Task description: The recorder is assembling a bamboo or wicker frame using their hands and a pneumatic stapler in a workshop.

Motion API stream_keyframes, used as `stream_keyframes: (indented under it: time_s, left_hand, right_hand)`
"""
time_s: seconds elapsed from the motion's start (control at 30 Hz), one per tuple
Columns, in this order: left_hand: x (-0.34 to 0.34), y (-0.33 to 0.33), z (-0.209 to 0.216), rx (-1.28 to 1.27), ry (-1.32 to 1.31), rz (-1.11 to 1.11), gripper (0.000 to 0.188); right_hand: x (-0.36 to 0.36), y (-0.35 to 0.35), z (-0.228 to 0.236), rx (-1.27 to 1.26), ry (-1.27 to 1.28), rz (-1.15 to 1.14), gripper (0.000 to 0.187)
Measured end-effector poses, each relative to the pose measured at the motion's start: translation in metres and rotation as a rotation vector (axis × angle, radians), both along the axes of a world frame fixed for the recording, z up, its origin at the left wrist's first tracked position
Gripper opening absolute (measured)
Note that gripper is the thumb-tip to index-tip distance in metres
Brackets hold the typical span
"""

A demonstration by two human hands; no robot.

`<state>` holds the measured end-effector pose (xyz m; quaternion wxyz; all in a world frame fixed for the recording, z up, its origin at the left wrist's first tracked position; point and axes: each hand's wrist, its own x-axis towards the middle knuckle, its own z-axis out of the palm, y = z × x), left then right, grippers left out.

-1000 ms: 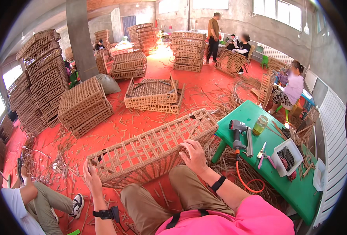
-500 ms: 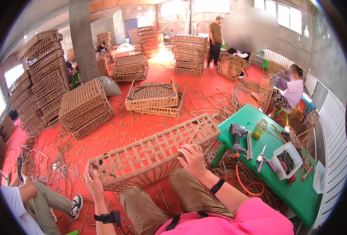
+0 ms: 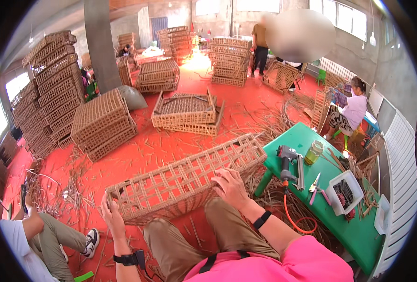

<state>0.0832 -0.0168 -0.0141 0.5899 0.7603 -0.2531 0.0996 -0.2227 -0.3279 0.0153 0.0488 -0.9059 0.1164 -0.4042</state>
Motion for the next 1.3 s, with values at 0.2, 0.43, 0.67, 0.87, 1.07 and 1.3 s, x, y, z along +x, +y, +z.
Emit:
stream_keyframes:
  time_s: [0.2,0.43,0.67,0.87,1.07,1.3]
  left_hand:
    - [-0.008,-0.003,0.012,-0.004,-0.003,0.013,0.047]
    - [0.006,-0.004,0.000,0.045,-0.045,0.047,0.043]
    - [0.005,-0.009,0.007,-0.033,-0.034,-0.003,0.044]
    - [0.008,-0.018,0.018,-0.021,0.040,0.009,0.047]
    - [0.057,-0.031,0.004,0.054,-0.023,-0.025,0.045]
    - [0.081,-0.056,0.033,0.133,0.087,0.015,0.045]
  right_hand:
    - [-0.002,0.001,0.010,-0.017,0.046,0.004,0.043]
    - [0.004,-0.007,-0.002,-0.050,-0.001,0.000,0.043]
    - [0.009,-0.007,0.004,-0.051,0.016,0.000,0.044]
    - [0.018,-0.009,0.004,-0.036,0.002,-0.006,0.048]
    - [0.044,-0.020,-0.014,0.025,-0.198,-0.011,0.045]
    - [0.032,-0.029,-0.024,0.142,-0.253,-0.099,0.043]
